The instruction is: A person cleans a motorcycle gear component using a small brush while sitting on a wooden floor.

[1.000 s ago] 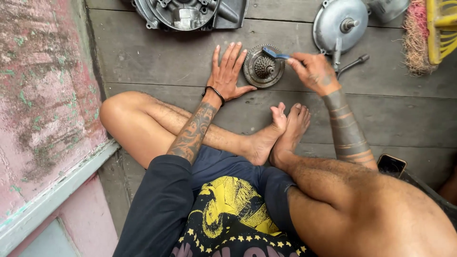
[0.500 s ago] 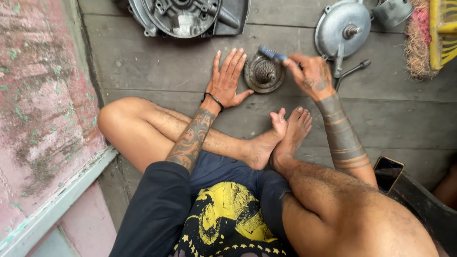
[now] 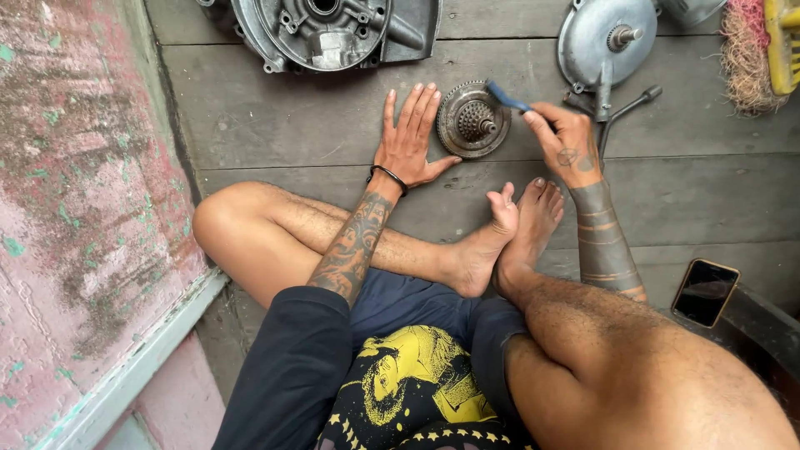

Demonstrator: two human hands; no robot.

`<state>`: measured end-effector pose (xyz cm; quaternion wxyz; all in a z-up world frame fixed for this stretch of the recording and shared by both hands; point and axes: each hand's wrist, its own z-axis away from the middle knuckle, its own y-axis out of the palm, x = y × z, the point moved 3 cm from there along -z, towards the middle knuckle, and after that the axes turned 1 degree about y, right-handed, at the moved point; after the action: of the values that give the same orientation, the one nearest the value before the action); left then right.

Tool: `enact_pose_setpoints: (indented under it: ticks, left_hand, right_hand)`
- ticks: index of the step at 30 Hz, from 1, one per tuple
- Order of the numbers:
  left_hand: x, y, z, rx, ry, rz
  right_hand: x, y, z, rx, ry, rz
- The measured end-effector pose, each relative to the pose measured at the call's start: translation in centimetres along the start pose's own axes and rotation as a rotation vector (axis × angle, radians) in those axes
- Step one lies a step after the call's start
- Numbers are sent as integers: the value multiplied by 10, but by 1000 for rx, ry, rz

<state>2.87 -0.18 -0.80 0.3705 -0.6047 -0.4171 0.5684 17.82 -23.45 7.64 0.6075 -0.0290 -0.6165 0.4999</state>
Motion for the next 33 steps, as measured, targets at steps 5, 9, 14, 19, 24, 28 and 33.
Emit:
enact_pose_setpoints:
  ticks: [5, 9, 14, 19, 24, 28, 33]
  left_hand:
    - [-1, -6, 1, -2, -5, 63]
    - [-1, -5, -1, -21, 0, 83]
    - [-1, 2, 0, -51, -20, 48]
    - [-2, -2, 0, -51, -23, 55]
    - [-2, -3, -1, -54, -24, 53]
    - [-2, -3, -1, -51, -19, 57]
    - [-1, -1, 1, -49, -5, 40]
  right_hand:
    - [-1, -3, 7, -31, 34, -15]
    - [2, 2, 0, 35, 28, -74]
    - [2, -7, -4, 4, 47, -3]
    - [8, -17, -8, 71, 72, 31]
    - [-9, -13, -3, 88, 91, -72]
    - [2, -27, 0, 35, 47, 33]
    - [28, -26, 6, 113, 27, -13]
